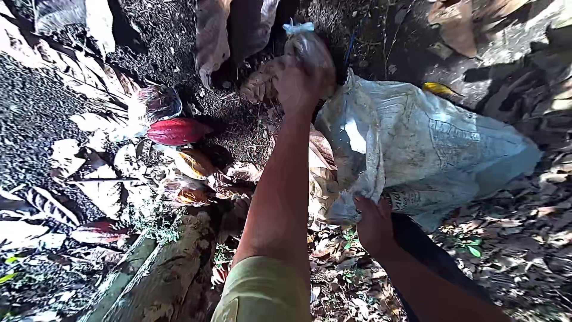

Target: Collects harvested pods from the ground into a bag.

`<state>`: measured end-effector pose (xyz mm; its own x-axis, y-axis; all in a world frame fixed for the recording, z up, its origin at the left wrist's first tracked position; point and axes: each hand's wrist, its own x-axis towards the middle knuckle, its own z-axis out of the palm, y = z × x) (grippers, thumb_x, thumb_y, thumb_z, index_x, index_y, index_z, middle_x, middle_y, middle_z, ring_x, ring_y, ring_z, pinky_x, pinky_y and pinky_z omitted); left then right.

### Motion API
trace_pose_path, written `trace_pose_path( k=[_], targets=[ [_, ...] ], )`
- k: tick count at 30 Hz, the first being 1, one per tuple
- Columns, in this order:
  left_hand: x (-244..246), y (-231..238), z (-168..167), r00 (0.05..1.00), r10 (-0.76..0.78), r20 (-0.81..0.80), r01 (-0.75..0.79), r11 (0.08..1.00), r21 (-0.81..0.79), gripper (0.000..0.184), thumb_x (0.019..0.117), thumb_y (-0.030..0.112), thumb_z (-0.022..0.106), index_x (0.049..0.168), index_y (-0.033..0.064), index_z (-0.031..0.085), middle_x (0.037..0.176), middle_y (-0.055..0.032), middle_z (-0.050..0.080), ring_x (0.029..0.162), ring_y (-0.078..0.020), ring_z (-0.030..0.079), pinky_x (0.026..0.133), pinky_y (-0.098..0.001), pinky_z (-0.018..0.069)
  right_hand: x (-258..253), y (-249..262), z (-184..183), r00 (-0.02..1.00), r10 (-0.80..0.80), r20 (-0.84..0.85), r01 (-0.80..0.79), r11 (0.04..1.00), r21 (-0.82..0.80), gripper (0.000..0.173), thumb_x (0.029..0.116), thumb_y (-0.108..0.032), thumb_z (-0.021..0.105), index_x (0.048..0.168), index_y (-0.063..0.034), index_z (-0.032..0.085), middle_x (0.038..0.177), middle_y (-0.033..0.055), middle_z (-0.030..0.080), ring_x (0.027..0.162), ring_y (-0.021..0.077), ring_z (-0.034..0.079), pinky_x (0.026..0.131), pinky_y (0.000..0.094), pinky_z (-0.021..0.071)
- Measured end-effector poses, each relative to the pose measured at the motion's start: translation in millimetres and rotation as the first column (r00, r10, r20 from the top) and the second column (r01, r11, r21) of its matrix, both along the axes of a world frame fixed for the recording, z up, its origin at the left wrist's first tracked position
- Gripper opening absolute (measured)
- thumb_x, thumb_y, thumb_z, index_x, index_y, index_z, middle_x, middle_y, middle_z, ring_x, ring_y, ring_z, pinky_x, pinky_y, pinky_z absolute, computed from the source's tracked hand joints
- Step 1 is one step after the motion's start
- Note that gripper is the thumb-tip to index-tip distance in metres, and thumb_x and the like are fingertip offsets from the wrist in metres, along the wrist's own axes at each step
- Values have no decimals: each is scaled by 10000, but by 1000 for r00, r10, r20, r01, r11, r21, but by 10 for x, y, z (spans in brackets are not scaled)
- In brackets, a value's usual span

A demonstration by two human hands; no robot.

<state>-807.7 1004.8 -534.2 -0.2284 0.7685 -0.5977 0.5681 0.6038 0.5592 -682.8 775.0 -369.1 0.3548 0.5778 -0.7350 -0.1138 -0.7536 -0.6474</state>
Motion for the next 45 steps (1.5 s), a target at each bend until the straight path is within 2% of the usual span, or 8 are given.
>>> trace_pose_path(
  k=[3, 13, 21, 25, 29, 34, 39, 45],
  targets=[
    [548, 302, -179, 997, -33, 67, 41, 993, -109, 1125, 827, 448, 776, 1662, 208, 61, 1377, -268, 575, 1141, -419, 653, 899, -602, 560, 27, 56, 29, 1000, -20, -14, 21, 1000, 9, 175, 960, -77, 542, 1113, -16, 602, 931, -44, 726, 905, 28, 705, 873, 261, 601],
    [617, 82, -499, 930, 165, 327, -219, 966, 137, 1336, 690, 359, 896, 1618, 11, 1, 1542, -249, 419, 1343, -261, 546, 1085, -415, 519, 333, 247, 122, 967, -179, -184, 193, 979, 63, 129, 975, -138, 560, 1074, -118, 641, 917, -36, 744, 882, 75, 722, 829, 324, 623],
    [100, -1628, 763, 753, 130, 645, -194, 981, 28, 822, 822, 135, 840, 1531, 133, 424, 1437, -90, 583, 1292, -241, 589, 1054, -480, 545, 469, 464, 68, 980, -132, -152, 167, 953, 251, 199, 1009, -185, 565, 1187, -103, 597, 1012, -31, 729, 971, 110, 709, 913, 382, 607],
    [-978, -1806, 586, 957, 264, 118, -277, 955, 106, 616, 932, 267, 744, 1464, 81, 495, 1391, -107, 616, 1250, -219, 618, 1035, -440, 543, 391, 485, 84, 994, -83, -78, 99, 968, 230, 170, 975, -130, 544, 1137, -127, 596, 973, -93, 730, 954, 56, 705, 911, 324, 604],
    [-2155, -1792, 36, 747, 345, -568, -409, 913, 16, 901, 860, 367, 761, 1583, 61, 320, 1551, -272, 399, 1438, -412, 397, 1174, -549, 355, 272, 459, 104, 997, -58, -41, 64, 982, 176, 170, 966, -86, 515, 1103, -146, 596, 933, -119, 732, 921, 28, 708, 882, 291, 609],
    [-2741, -1793, -345, 728, 210, -653, -439, 874, -207, 988, 835, 558, 761, 1587, 87, 326, 1480, -285, 494, 1372, -450, 479, 1121, -620, 401, 270, 502, -4, 991, -123, -47, 127, 987, 94, 168, 980, -135, 491, 1126, -96, 565, 972, -23, 702, 942, 108, 702, 892, 379, 604],
    [-1881, -1717, 136, 710, 702, -55, -671, 699, 249, 934, 938, 324, 733, 1605, 16, 157, 1551, -189, 413, 1394, -201, 480, 1155, -355, 433, 227, 394, -106, 992, -87, -87, 101, 981, 164, 134, 952, -169, 601, 1069, -108, 626, 923, -27, 731, 890, 106, 718, 846, 367, 619],
    [-546, -1837, 793, 854, 191, 484, -294, 945, 146, 402, 965, 199, 683, 1338, 75, 599, 1311, -77, 648, 1166, -198, 642, 945, -423, 583, 227, 425, -125, 998, -49, -33, 54, 983, 177, 178, 978, -126, 567, 1153, -102, 577, 999, -36, 715, 971, 106, 703, 907, 377, 606]
  ],
)
